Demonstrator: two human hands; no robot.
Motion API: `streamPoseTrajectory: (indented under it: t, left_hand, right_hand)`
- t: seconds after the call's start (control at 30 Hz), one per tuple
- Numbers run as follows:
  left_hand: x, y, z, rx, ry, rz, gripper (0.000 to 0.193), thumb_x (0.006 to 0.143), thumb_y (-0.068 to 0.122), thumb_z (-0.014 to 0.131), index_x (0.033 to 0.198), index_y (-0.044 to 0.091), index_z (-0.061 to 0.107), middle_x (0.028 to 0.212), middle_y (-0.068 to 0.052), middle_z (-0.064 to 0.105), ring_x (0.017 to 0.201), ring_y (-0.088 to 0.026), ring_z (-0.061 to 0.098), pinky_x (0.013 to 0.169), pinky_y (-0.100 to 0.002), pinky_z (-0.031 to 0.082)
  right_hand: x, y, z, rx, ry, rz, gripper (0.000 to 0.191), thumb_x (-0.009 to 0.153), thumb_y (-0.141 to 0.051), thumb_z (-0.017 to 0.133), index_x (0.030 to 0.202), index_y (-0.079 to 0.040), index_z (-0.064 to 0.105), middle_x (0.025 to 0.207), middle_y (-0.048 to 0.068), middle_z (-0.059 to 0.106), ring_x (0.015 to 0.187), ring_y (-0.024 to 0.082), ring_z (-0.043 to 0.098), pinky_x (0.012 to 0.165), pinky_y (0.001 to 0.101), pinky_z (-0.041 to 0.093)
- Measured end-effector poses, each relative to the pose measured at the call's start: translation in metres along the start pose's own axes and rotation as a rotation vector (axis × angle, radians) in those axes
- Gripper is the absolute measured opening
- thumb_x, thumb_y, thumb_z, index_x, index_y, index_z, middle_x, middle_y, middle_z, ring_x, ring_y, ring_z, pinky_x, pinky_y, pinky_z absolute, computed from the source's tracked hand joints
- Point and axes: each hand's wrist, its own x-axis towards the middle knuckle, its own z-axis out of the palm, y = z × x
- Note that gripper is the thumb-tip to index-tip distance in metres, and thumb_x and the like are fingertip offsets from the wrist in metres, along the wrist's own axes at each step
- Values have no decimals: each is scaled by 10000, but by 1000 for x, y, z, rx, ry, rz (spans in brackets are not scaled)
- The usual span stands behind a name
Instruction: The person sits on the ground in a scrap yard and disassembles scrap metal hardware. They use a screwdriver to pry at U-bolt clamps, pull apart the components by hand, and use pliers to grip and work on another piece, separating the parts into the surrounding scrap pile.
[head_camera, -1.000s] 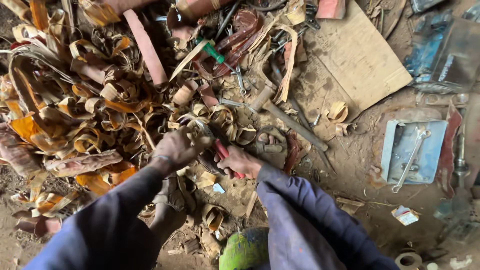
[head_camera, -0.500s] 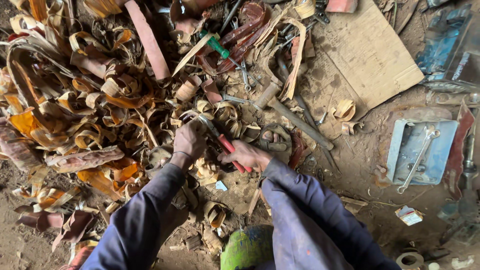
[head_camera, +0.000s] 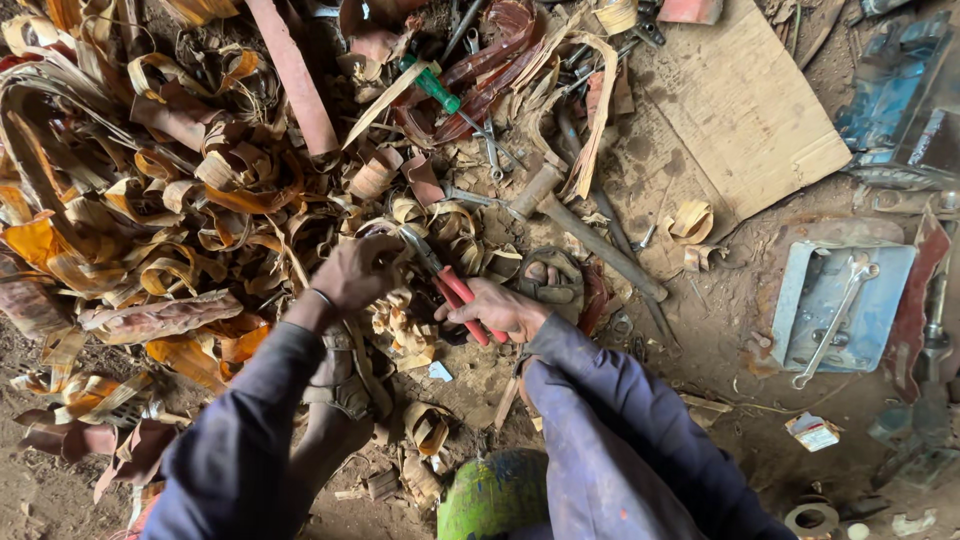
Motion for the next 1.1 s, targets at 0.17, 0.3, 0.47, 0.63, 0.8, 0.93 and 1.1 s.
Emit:
streamPoseTrajectory:
  t: [0.17,0.3,0.47,0.63,0.8,0.93,1.1]
  left_hand:
    - [-4,-1,-51,227,40,190,385,804,30,595,1143,114,756,1149,-128,769,950,-198,759,807,-325,626]
    - [0,11,-24,227,393,106,192,911,167,639,1009,43,748,952,-155,786,780,-214,769,738,-331,626]
    - [15,6,43,291,457,-11,140,889,157,651,900,18,652,770,-186,701,651,-296,682,610,-428,568]
    - [25,-16,67,192,562,19,84,909,73,592,859,11,621,765,-177,680,650,-282,617,612,-454,542]
    - [32,-17,67,-85,507,-137,182,846,-26,449,826,15,625,772,-135,681,568,-193,595,513,-349,551]
    - [22,-10,51,111,379,-103,118,923,77,542,903,42,653,805,-145,685,552,-206,567,469,-342,491]
    - [5,-3,38,367,305,-33,191,1102,290,532,1122,177,684,740,-53,683,513,-191,555,482,-365,445]
  right_hand:
    - [2,1,1,-51,7,-15,587,879,-72,661,1410,73,458,1279,175,686,1161,273,668,872,413,584]
    - [6,4,1,-75,44,6,553,871,-79,667,1362,96,481,1267,189,694,1158,269,669,880,437,575]
    - [9,6,2,-158,39,-83,457,866,-71,706,1280,89,601,1194,173,738,1111,248,689,957,354,538]
    - [4,1,3,-179,68,7,434,877,-115,722,1266,52,627,1155,153,725,1004,239,655,800,392,518]
    - [-2,-3,4,-71,43,22,433,865,-131,724,1254,31,620,1188,99,736,1084,205,691,742,384,562]
    - [-1,1,-1,52,22,-21,466,870,-104,689,1318,-28,584,1161,107,734,1071,203,676,820,357,573]
    - [3,10,-8,75,1,-66,394,901,-100,666,1261,55,638,1172,107,734,1040,181,654,831,345,570]
